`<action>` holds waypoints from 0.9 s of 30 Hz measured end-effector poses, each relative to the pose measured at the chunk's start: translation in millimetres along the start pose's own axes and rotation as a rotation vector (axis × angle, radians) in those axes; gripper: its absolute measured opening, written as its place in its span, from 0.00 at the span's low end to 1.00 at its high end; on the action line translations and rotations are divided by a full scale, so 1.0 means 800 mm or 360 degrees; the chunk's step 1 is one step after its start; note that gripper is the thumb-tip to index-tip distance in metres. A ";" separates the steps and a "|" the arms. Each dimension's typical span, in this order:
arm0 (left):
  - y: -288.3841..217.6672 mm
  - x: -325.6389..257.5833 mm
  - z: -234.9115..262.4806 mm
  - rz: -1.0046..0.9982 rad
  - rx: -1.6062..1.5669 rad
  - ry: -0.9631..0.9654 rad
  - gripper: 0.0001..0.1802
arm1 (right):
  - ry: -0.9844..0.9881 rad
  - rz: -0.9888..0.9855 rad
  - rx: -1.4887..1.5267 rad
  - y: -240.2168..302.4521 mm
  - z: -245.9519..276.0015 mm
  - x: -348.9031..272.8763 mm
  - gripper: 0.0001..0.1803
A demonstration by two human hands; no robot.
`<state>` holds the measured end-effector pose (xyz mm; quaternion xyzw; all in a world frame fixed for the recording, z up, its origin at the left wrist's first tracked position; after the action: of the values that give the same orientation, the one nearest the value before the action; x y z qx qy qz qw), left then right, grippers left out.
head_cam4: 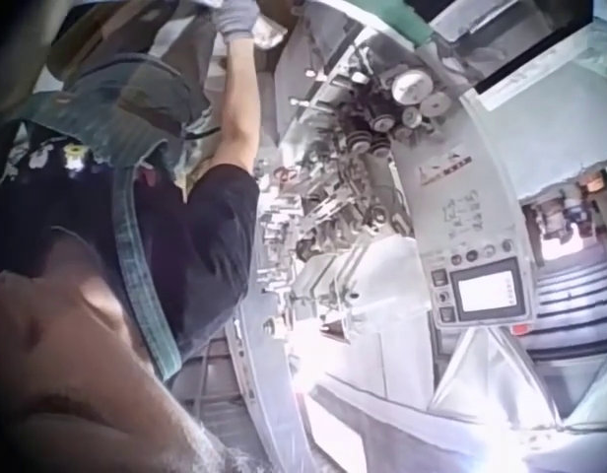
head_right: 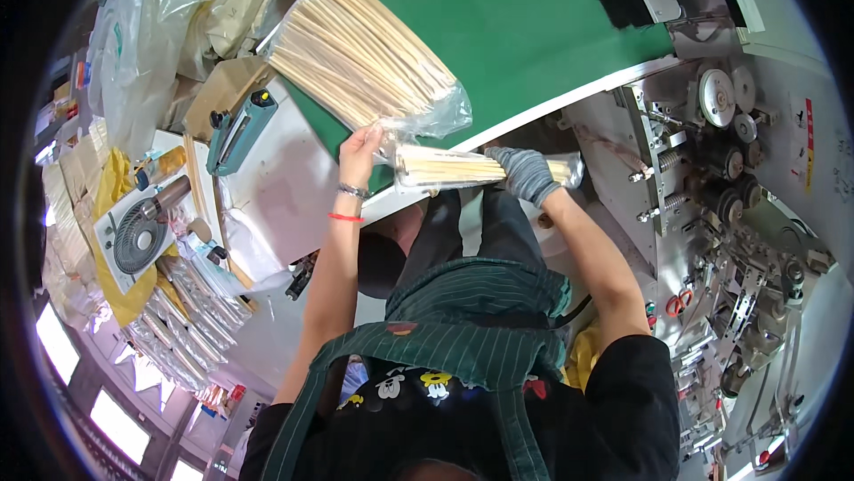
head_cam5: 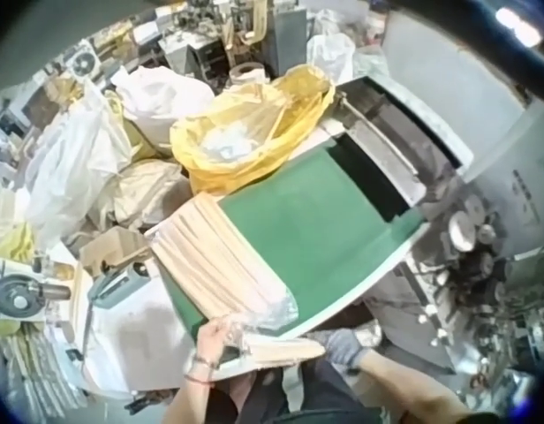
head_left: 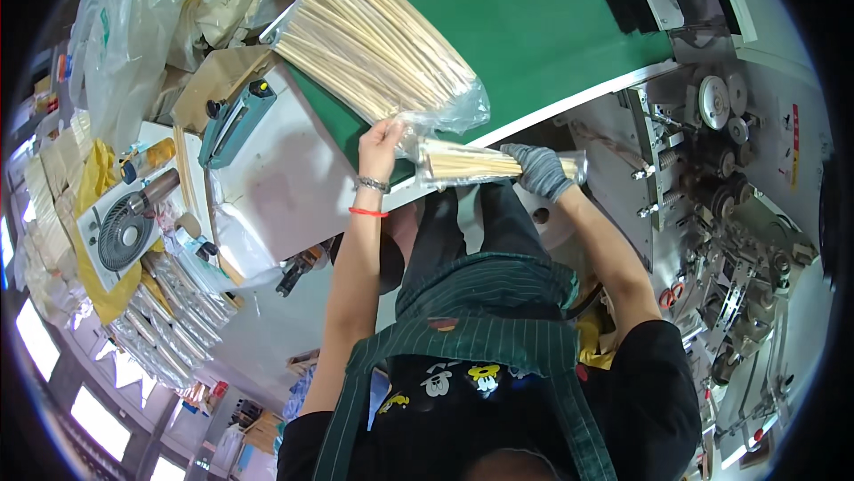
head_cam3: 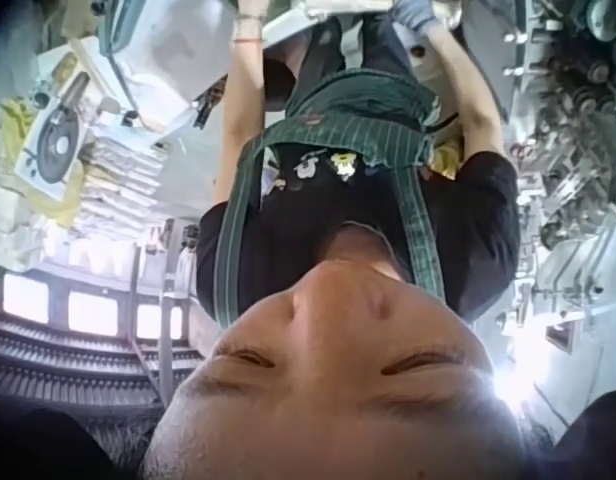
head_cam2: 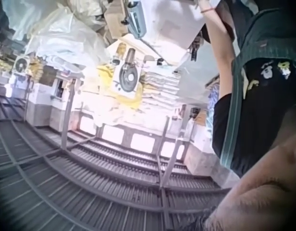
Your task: Packaging bundles of wooden chopsticks into plastic bags and organizing them on a conveyor belt.
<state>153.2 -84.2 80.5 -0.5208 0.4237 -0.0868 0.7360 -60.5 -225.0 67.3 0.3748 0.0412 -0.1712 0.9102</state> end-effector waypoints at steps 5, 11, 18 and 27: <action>0.000 0.004 -0.001 0.0165 -0.0228 0.0090 0.10 | 0.0336 0.0009 -0.0154 0.015 -0.002 0.030 0.21; -0.006 -0.006 0.011 -0.0180 0.0506 0.0121 0.09 | 0.0180 -0.0081 0.0145 0.003 -0.014 0.022 0.20; -0.011 -0.025 0.004 -0.0337 0.0425 -0.0436 0.08 | -0.0022 -0.0358 -0.0305 0.010 -0.038 0.011 0.18; -0.056 -0.071 -0.002 -0.1182 0.1378 -0.0403 0.09 | 0.0412 -0.0281 0.0141 0.018 -0.041 0.037 0.18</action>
<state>130.8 -72.8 148.2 -0.2924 0.0475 -0.4414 0.8470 -26.2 -200.6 47.5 0.4283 0.1833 -0.2025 0.8614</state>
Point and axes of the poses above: each hand's wrist, its own x-axis towards the middle knuckle, its own z-axis out of the back of the hand, y = z × x, the point moved 4 cm from there along x, towards the middle knuckle
